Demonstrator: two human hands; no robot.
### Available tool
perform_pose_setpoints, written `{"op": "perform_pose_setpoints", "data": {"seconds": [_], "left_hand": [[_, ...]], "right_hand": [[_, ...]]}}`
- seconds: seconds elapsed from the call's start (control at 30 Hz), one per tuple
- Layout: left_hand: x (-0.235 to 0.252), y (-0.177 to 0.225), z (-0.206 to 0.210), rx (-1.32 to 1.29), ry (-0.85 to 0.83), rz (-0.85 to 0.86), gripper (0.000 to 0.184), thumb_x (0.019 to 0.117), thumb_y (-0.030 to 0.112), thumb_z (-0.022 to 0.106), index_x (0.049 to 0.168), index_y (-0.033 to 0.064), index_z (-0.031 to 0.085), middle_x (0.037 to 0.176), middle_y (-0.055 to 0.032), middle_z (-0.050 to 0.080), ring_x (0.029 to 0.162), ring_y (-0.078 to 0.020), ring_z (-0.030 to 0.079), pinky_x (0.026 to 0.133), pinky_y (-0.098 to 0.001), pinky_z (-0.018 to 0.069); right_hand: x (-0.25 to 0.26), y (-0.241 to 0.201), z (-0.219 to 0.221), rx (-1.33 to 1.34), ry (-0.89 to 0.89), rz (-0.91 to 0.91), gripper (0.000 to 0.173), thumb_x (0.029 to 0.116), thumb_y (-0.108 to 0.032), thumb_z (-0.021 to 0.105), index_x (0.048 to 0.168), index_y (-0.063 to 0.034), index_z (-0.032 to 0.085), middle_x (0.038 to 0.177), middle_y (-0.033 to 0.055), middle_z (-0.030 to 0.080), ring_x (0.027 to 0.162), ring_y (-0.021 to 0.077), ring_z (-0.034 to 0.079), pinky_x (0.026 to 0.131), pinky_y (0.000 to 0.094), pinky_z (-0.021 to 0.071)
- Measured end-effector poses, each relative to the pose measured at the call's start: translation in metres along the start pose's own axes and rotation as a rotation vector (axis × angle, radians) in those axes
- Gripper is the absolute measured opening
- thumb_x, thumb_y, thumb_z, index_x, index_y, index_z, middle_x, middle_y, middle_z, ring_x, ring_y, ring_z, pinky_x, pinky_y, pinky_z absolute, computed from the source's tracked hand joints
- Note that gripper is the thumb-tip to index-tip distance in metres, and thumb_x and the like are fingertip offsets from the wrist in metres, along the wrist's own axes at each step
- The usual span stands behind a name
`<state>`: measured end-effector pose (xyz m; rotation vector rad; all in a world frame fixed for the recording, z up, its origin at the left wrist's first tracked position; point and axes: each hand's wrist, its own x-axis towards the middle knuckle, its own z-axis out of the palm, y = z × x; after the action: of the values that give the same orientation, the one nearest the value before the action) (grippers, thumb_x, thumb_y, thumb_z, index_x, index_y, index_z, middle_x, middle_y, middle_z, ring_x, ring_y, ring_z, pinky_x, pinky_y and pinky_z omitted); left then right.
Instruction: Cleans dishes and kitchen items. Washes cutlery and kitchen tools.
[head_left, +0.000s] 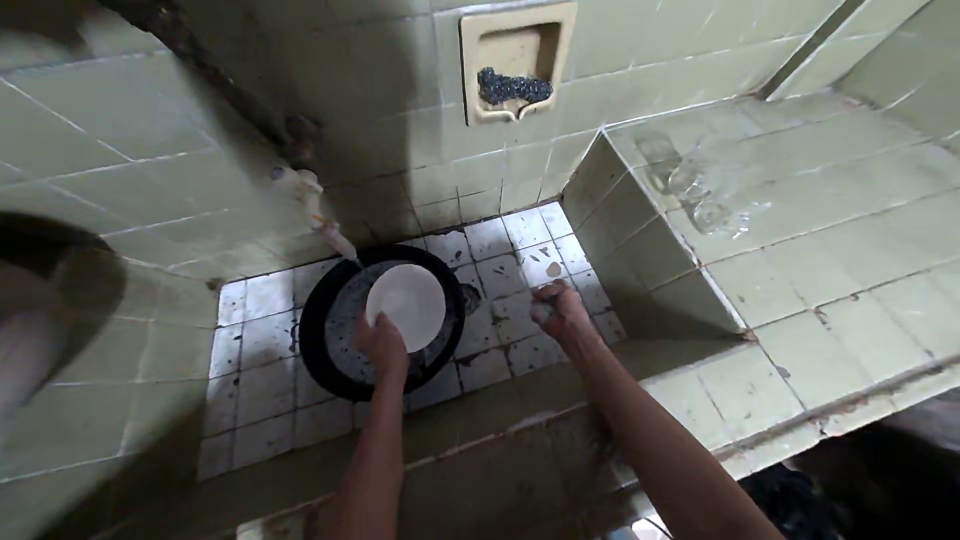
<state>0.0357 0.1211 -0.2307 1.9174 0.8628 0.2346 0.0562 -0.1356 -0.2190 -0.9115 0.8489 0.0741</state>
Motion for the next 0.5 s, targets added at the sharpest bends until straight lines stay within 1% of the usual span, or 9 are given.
{"op": "perform_pose_setpoints", "data": {"seconds": [0.13, 0.2, 0.23, 0.27, 0.33, 0.37, 0.4, 0.43, 0.5], "left_hand": [[0.008, -0.006, 0.001, 0.172, -0.006, 0.044, 0.041, 0.1086, 0.008, 0.041, 0.147, -0.0049, 0.047, 0.145, -0.0326, 0.049, 0.139, -0.046, 0.045, 0.116, -0.0573, 0.0342], [0.011, -0.008, 0.002, 0.203, -0.018, 0.129, 0.042, 0.1074, 0.004, 0.039, 0.149, -0.0038, 0.045, 0.145, -0.0332, 0.05, 0.138, -0.0475, 0.045, 0.116, -0.0585, 0.0339], [0.012, -0.007, 0.003, 0.211, -0.039, 0.145, 0.044, 0.1069, 0.003, 0.039, 0.15, -0.0044, 0.043, 0.146, -0.0339, 0.048, 0.139, -0.048, 0.044, 0.117, -0.0587, 0.033], [0.014, -0.006, 0.005, 0.232, -0.054, 0.136, 0.044, 0.1067, 0.003, 0.04, 0.15, -0.0047, 0.042, 0.146, -0.034, 0.047, 0.139, -0.048, 0.044, 0.117, -0.0588, 0.0331], [0.018, -0.001, 0.009, 0.245, -0.073, 0.065, 0.045, 0.1069, 0.005, 0.041, 0.151, -0.0036, 0.041, 0.147, -0.0334, 0.047, 0.14, -0.0476, 0.043, 0.116, -0.0591, 0.0332], [0.021, 0.0, 0.011, 0.246, -0.08, 0.028, 0.045, 0.1066, 0.005, 0.042, 0.151, -0.0032, 0.041, 0.147, -0.0332, 0.047, 0.139, -0.0474, 0.044, 0.115, -0.0598, 0.0345], [0.024, 0.001, 0.014, 0.246, -0.078, 0.002, 0.045, 0.1056, 0.005, 0.043, 0.15, -0.0032, 0.042, 0.146, -0.0332, 0.048, 0.137, -0.0474, 0.046, 0.113, -0.0608, 0.0366], [0.027, 0.003, 0.018, 0.238, -0.076, -0.011, 0.045, 0.1042, 0.003, 0.044, 0.149, -0.004, 0.043, 0.145, -0.0335, 0.049, 0.136, -0.0474, 0.047, 0.112, -0.0611, 0.0376], [0.027, 0.008, 0.026, 0.21, -0.097, -0.017, 0.045, 0.1033, 0.0, 0.044, 0.148, -0.0058, 0.043, 0.145, -0.0337, 0.049, 0.136, -0.0461, 0.048, 0.113, -0.0586, 0.038]], "right_hand": [[0.001, 0.001, 0.001, -0.019, 0.007, -0.032, 0.018, 0.0826, 0.005, 0.056, 0.089, -0.0096, 0.048, 0.066, 0.0037, 0.051, 0.045, 0.0117, 0.043, 0.039, 0.0276, 0.0378], [-0.001, 0.001, 0.002, -0.063, 0.043, -0.059, 0.011, 0.0932, -0.009, 0.06, 0.085, -0.0109, 0.054, 0.06, -0.001, 0.045, 0.042, 0.009, 0.037, 0.039, 0.0252, 0.0345], [-0.001, 0.001, 0.004, -0.107, 0.081, -0.074, 0.021, 0.0977, -0.02, 0.063, 0.08, -0.0138, 0.052, 0.056, -0.0037, 0.041, 0.04, 0.0076, 0.034, 0.038, 0.0244, 0.0328], [-0.001, 0.001, 0.005, -0.154, 0.113, -0.086, 0.027, 0.1002, -0.03, 0.063, 0.082, -0.0139, 0.051, 0.055, -0.0039, 0.04, 0.039, 0.0076, 0.033, 0.037, 0.0251, 0.0336], [0.003, 0.001, 0.002, -0.187, 0.092, -0.064, 0.033, 0.1017, -0.043, 0.06, 0.098, -0.0105, 0.057, 0.065, 0.0004, 0.049, 0.045, 0.011, 0.045, 0.043, 0.0295, 0.0444], [0.009, 0.003, -0.002, -0.151, 0.039, -0.04, 0.034, 0.1023, -0.041, 0.059, 0.109, -0.0074, 0.059, 0.076, 0.005, 0.056, 0.056, 0.0153, 0.053, 0.052, 0.0337, 0.0491], [0.016, 0.006, -0.005, -0.115, 0.0, -0.037, 0.029, 0.1023, -0.031, 0.059, 0.117, -0.0051, 0.059, 0.084, 0.0094, 0.062, 0.064, 0.0186, 0.06, 0.057, 0.036, 0.0527], [0.018, 0.008, -0.006, -0.103, -0.016, -0.041, 0.025, 0.1004, -0.016, 0.057, 0.122, -0.0038, 0.057, 0.091, 0.0129, 0.063, 0.07, 0.0211, 0.062, 0.06, 0.0375, 0.0542], [0.013, 0.006, -0.004, -0.12, -0.01, -0.017, 0.037, 0.0989, -0.001, 0.049, 0.136, -0.0069, 0.05, 0.106, 0.0159, 0.06, 0.08, 0.0239, 0.061, 0.066, 0.0398, 0.0543]]}}
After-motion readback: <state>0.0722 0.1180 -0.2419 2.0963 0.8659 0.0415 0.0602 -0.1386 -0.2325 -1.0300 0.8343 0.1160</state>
